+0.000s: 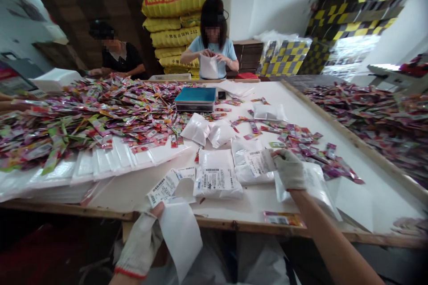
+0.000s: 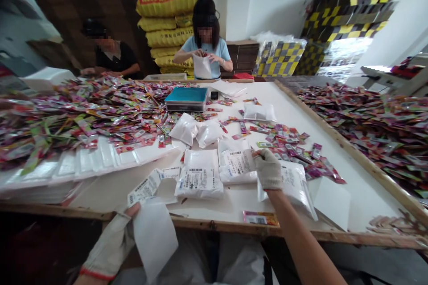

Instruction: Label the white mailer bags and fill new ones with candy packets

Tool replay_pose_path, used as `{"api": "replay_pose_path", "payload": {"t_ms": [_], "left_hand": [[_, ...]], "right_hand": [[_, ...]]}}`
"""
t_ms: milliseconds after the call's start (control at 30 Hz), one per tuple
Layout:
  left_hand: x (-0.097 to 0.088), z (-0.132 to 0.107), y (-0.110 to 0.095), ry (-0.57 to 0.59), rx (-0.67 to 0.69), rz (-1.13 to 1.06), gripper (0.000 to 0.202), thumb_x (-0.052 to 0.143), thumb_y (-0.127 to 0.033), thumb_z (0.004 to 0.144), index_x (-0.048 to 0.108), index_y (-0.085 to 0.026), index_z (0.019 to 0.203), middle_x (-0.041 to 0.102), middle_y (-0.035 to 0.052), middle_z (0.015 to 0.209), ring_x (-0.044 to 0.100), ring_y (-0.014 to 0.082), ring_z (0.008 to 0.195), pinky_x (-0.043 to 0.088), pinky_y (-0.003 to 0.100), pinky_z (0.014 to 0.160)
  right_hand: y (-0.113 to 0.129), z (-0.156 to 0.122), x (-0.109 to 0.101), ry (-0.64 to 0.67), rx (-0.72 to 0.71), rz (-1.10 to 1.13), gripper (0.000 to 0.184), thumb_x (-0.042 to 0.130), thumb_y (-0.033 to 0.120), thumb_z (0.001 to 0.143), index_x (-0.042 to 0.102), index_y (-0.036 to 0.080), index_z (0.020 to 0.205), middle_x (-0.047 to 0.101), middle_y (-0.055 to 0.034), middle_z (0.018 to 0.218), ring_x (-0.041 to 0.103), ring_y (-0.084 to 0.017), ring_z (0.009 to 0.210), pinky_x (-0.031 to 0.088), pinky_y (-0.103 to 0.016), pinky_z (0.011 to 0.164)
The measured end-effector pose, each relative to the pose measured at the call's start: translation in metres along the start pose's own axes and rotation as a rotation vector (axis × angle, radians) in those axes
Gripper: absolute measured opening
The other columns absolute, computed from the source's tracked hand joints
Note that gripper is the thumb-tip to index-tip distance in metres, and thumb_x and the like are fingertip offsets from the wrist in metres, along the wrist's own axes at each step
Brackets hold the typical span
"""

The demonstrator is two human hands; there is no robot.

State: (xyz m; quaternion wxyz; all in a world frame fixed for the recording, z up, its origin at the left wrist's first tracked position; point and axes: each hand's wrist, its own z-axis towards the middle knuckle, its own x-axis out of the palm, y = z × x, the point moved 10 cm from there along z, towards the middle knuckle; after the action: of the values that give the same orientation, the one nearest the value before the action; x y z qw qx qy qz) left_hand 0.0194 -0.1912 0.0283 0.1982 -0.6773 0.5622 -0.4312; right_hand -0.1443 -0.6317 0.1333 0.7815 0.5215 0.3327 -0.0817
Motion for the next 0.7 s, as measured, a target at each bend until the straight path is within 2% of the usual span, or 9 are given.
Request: {"api": "replay_pose_path", "payload": {"t_ms": [100, 167, 267, 333, 400, 467, 533, 600, 700], "left_hand": [[0.002, -0.003, 0.010, 0.030, -0.074, -0.095, 0.054, 0.062, -0.005, 0.076, 0.054, -0.019, 0.127, 0.073, 0.0021, 0.101, 0.066, 0.0170, 0.100, 0.053, 0.022, 0.090], [-0.002, -0.004, 0.016, 0.056, -0.128, -0.130, 0.058, 0.057, -0.003, 0.076, 0.051, -0.020, 0.131, 0.072, 0.0024, 0.104, 0.065, 0.0190, 0.103, 0.053, 0.025, 0.093], [0.002, -0.011, 0.023, 0.177, -0.230, -0.151, 0.070, 0.055, 0.000, 0.071, 0.046, -0.025, 0.135, 0.071, 0.0008, 0.105, 0.065, 0.0221, 0.103, 0.053, 0.033, 0.094], [0.013, -0.017, 0.027, 0.260, -0.325, -0.131, 0.070, 0.057, -0.004, 0.070, 0.047, -0.027, 0.135, 0.073, 0.0003, 0.099, 0.067, 0.0238, 0.098, 0.056, 0.037, 0.089], [0.026, -0.018, 0.030, 0.300, -0.395, -0.085, 0.058, 0.059, -0.017, 0.075, 0.050, -0.022, 0.132, 0.074, 0.0043, 0.090, 0.069, 0.0265, 0.089, 0.059, 0.039, 0.079], [0.038, -0.011, 0.031, 0.308, -0.429, -0.032, 0.053, 0.059, -0.034, 0.080, 0.054, -0.011, 0.126, 0.074, 0.0114, 0.081, 0.070, 0.0292, 0.076, 0.060, 0.041, 0.068], [0.050, 0.002, 0.028, 0.325, -0.404, 0.014, 0.057, 0.057, -0.046, 0.080, 0.057, -0.005, 0.119, 0.073, 0.0147, 0.077, 0.070, 0.0293, 0.068, 0.059, 0.041, 0.063], [0.053, 0.016, 0.023, 0.311, -0.353, 0.075, 0.055, 0.058, -0.049, 0.079, 0.062, -0.006, 0.112, 0.073, 0.0138, 0.076, 0.070, 0.0284, 0.067, 0.057, 0.040, 0.064], [0.044, 0.029, 0.002, 0.238, -0.187, 0.117, 0.038, 0.066, -0.038, 0.075, 0.068, -0.010, 0.100, 0.073, 0.0115, 0.077, 0.070, 0.0270, 0.074, 0.056, 0.038, 0.073]], "right_hand": [[-0.020, 0.003, 0.024, 0.080, 0.020, -0.225, 0.022, 0.050, 0.033, 0.074, 0.061, 0.016, 0.083, 0.063, -0.0069, 0.078, 0.057, -0.020, 0.074, 0.043, -0.030, 0.068], [-0.019, -0.001, 0.029, 0.102, 0.011, -0.388, 0.032, 0.054, 0.033, 0.074, 0.062, 0.013, 0.098, 0.065, -0.0133, 0.091, 0.059, -0.025, 0.083, 0.043, -0.035, 0.073], [0.004, -0.010, 0.029, 0.017, -0.081, -0.631, 0.062, 0.056, 0.039, 0.078, 0.046, 0.004, 0.128, 0.055, -0.0242, 0.122, 0.053, -0.033, 0.108, 0.041, -0.041, 0.087], [0.026, -0.017, 0.037, -0.057, -0.201, -0.699, 0.069, 0.051, 0.044, 0.082, 0.037, 0.003, 0.137, 0.041, -0.0256, 0.138, 0.038, -0.035, 0.127, 0.031, -0.045, 0.100], [0.040, -0.021, 0.065, 0.035, -0.320, -0.775, 0.067, 0.045, 0.046, 0.087, 0.034, 0.009, 0.141, 0.028, -0.0218, 0.148, 0.022, -0.035, 0.137, 0.019, -0.050, 0.107], [0.039, -0.021, 0.101, 0.260, -0.351, -0.841, 0.066, 0.045, 0.048, 0.086, 0.034, 0.017, 0.143, 0.022, -0.0174, 0.152, 0.014, -0.037, 0.139, 0.009, -0.056, 0.107], [0.038, -0.014, 0.124, 0.439, -0.301, -0.786, 0.067, 0.056, 0.045, 0.079, 0.041, 0.020, 0.140, 0.023, -0.0163, 0.152, 0.011, -0.041, 0.139, 0.005, -0.061, 0.106], [0.053, 0.001, 0.136, 0.489, -0.220, -0.546, 0.066, 0.068, 0.032, 0.070, 0.050, 0.018, 0.132, 0.032, -0.0168, 0.148, 0.015, -0.041, 0.138, 0.007, -0.059, 0.107], [0.090, 0.018, 0.165, 0.532, -0.131, -0.200, 0.040, 0.068, 0.020, 0.071, 0.062, 0.015, 0.110, 0.057, -0.0154, 0.122, 0.044, -0.032, 0.123, 0.032, -0.045, 0.102]]}}
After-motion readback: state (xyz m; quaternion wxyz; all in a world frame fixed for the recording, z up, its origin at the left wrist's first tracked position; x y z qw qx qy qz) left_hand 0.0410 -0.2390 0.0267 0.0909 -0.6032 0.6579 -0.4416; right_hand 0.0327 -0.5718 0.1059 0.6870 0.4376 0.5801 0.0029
